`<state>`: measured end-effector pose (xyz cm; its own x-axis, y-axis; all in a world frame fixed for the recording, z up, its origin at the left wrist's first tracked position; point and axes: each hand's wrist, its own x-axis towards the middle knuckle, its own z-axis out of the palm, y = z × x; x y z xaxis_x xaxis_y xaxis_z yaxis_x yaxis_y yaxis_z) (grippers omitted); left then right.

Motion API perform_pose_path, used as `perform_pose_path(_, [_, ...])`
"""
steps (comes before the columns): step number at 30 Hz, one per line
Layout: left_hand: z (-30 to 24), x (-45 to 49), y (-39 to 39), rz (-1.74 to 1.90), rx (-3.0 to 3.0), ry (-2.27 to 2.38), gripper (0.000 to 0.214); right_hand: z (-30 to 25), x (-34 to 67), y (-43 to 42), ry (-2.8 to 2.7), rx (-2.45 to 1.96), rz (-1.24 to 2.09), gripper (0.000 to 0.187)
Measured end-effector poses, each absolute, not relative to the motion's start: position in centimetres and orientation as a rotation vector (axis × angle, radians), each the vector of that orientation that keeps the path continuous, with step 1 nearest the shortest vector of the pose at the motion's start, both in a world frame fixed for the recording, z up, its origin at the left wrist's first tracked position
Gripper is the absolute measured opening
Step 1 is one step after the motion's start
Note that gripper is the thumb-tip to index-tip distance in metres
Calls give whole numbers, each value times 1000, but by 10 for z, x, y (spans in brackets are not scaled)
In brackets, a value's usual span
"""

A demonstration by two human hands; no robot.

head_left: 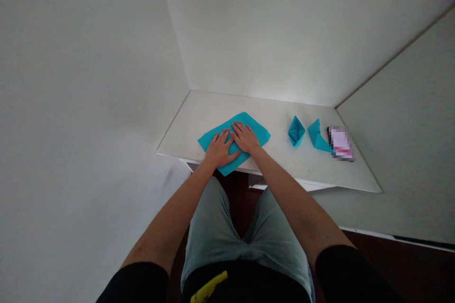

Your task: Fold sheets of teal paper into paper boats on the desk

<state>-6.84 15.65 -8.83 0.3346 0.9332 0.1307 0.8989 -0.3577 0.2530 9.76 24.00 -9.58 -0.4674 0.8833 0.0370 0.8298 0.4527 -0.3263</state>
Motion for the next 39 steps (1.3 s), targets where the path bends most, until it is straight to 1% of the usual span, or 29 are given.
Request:
perform_pose_path(8, [-91, -70, 156, 381, 2441, 1703, 87, -96, 116, 285, -2548, -1505, 364, 83])
perform_pose_path(12, [-90, -70, 155, 390, 2440, 1707, 86, -94, 124, 303, -2561, -1502, 373, 86])
perform_pose_path(14, [-89, -70, 156, 389, 2439, 1706, 85, -92, 126, 306, -2538, -1543, 314, 86])
perform_pose_path(17, [-88, -69, 157, 373, 2434, 1711, 85, -90, 127, 297, -2522, -1491, 213, 81])
perform_pose_path(20, [-87, -68, 158, 344, 2424, 1729, 85, -94, 132, 275, -2672, -1252, 312, 74])
perform_pose_path(22, [-87, -68, 158, 332, 2427, 1730, 85, -99, 141, 260, -2746, -1172, 362, 73])
perform_pose_path(25, [-86, -68, 159, 331, 2451, 1717, 86, -105, 159, 250, -2761, -1197, 316, 76])
perform_pose_path(31, [-85, -80, 161, 211, 2539, 1641, 89, -104, 178, 260, -2701, -1362, 258, 84])
perform_pose_path(34, [-87, -92, 162, 202, 2515, 1712, 88, -104, 177, 262, -2696, -1375, 235, 87])
perform_pose_path(39, [-94, -120, 162, 210, 2452, 1814, 95, -110, 178, 261, -2686, -1331, 224, 86])
